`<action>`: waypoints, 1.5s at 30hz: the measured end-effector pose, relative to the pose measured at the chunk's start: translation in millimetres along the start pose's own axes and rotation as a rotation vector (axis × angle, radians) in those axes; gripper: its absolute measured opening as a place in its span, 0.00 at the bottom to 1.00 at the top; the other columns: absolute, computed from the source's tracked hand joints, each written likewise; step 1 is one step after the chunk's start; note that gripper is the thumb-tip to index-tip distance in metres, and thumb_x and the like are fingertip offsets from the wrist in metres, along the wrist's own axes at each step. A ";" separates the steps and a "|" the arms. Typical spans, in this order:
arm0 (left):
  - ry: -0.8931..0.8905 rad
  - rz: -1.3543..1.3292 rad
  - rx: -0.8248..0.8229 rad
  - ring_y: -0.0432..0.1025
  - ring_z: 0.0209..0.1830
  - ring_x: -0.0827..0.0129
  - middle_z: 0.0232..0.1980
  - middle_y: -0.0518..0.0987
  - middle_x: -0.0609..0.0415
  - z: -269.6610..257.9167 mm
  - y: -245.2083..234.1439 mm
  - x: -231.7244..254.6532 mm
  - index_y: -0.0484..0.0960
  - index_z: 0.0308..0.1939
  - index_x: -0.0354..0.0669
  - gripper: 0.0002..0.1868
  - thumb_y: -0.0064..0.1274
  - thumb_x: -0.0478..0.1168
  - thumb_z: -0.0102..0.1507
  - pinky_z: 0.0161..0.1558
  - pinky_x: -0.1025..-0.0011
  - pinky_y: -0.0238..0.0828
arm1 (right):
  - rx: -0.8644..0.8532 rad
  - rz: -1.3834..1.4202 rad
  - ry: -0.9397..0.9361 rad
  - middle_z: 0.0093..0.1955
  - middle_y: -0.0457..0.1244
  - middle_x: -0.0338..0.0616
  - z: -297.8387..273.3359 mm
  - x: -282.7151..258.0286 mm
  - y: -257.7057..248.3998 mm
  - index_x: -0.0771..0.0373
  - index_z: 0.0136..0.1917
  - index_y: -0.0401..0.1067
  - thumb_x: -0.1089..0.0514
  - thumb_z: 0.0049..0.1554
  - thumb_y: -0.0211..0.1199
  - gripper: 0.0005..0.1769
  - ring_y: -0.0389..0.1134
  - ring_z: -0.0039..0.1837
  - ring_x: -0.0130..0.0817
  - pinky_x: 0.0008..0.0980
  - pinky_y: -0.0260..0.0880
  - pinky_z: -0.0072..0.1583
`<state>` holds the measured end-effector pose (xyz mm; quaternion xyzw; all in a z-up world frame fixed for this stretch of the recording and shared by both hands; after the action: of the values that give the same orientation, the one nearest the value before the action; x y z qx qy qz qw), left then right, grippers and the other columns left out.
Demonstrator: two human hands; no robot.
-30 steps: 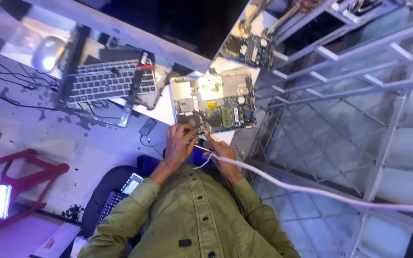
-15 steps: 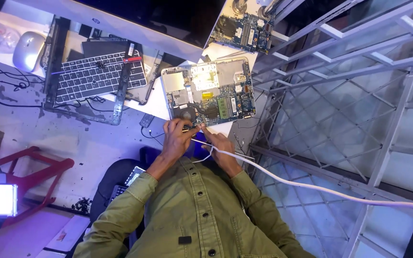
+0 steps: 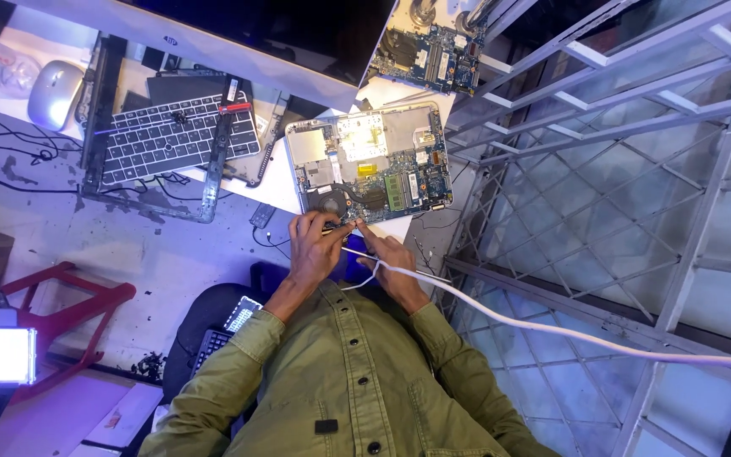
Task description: Disassembling a laptop to access and inspect the motherboard and internal components.
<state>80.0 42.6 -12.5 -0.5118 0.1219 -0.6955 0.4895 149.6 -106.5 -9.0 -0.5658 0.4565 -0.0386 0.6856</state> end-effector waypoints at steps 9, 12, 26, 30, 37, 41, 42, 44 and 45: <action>-0.193 -0.103 -0.048 0.67 0.56 0.60 0.45 0.76 0.62 11.4 -3.1 -4.4 0.89 0.45 0.60 0.14 0.61 0.36 0.57 0.61 0.52 0.54 | 0.003 0.009 -0.002 0.41 0.71 0.44 2.2 -5.1 -6.4 0.41 0.78 0.63 0.49 0.53 0.72 0.42 0.73 0.47 0.46 0.46 0.74 0.48; -0.243 -0.152 -0.127 0.66 0.57 0.62 0.45 0.75 0.62 12.8 4.7 -11.5 0.86 0.54 0.59 0.22 0.59 0.36 0.56 0.63 0.51 0.49 | 0.011 0.029 -0.006 0.41 0.71 0.45 0.3 -4.3 -5.5 0.41 0.78 0.63 0.49 0.53 0.72 0.41 0.73 0.47 0.47 0.46 0.74 0.49; -0.238 0.056 -0.274 0.67 0.55 0.62 0.44 0.78 0.64 15.8 15.6 -6.4 0.88 0.38 0.58 0.05 0.61 0.43 0.59 0.60 0.52 0.52 | 0.040 -0.053 0.016 0.41 0.72 0.37 -8.6 21.3 18.0 0.30 0.80 0.58 0.47 0.51 0.73 0.47 0.74 0.47 0.41 0.43 0.77 0.51; -0.214 0.056 -0.235 0.66 0.54 0.65 0.41 0.77 0.65 27.8 4.5 -3.2 0.87 0.37 0.59 0.06 0.63 0.43 0.56 0.61 0.52 0.53 | 0.045 0.041 0.002 0.43 0.73 0.40 -2.2 19.4 18.1 0.36 0.80 0.58 0.49 0.50 0.74 0.48 0.74 0.49 0.45 0.45 0.77 0.52; -0.152 0.029 -0.224 0.64 0.49 0.60 0.47 0.80 0.62 31.7 -5.1 15.2 0.89 0.45 0.55 0.09 0.63 0.43 0.60 0.53 0.57 0.57 | -0.086 -0.024 0.073 0.41 0.67 0.43 -5.5 28.9 29.1 0.30 0.82 0.49 0.35 0.56 0.65 0.46 0.69 0.42 0.41 0.43 0.69 0.45; -0.078 0.022 -0.161 0.64 0.47 0.59 0.45 0.81 0.60 35.0 -12.1 22.1 0.90 0.44 0.52 0.09 0.63 0.39 0.59 0.53 0.56 0.58 | -0.014 -0.071 0.002 0.38 0.66 0.43 -5.0 28.6 27.3 0.32 0.81 0.53 0.34 0.55 0.67 0.45 0.67 0.38 0.40 0.43 0.68 0.41; -0.082 0.024 -0.156 0.64 0.47 0.59 0.45 0.81 0.60 34.1 -11.4 21.4 0.90 0.44 0.52 0.09 0.63 0.39 0.59 0.53 0.56 0.58 | -0.016 -0.073 -0.004 0.38 0.66 0.43 -4.6 28.7 27.3 0.32 0.81 0.53 0.34 0.55 0.67 0.45 0.67 0.38 0.40 0.43 0.68 0.41; -0.055 0.046 -0.144 0.65 0.48 0.59 0.44 0.82 0.60 33.1 -10.9 21.9 0.90 0.43 0.51 0.08 0.62 0.38 0.60 0.52 0.56 0.59 | -0.078 -0.139 0.059 0.34 0.59 0.43 -3.9 34.8 32.9 0.29 0.82 0.50 0.28 0.55 0.61 0.45 0.62 0.36 0.42 0.44 0.61 0.38; -0.054 0.048 -0.142 0.65 0.48 0.59 0.44 0.82 0.60 35.3 -12.0 22.1 0.90 0.43 0.51 0.08 0.62 0.38 0.60 0.52 0.56 0.59 | -0.077 -0.138 0.056 0.34 0.59 0.43 -2.0 36.7 35.0 0.29 0.82 0.50 0.28 0.55 0.61 0.45 0.62 0.36 0.42 0.44 0.61 0.38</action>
<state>102.7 42.3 24.4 -0.5607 0.1697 -0.6590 0.4717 153.3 -116.4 -58.6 -0.6207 0.4365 -0.0841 0.6459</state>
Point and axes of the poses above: each hand's wrist, its own z-axis towards the middle knuckle, its own y-axis out of the palm, x = y × z, the point moved 9 cm from there along z, towards the middle knuckle
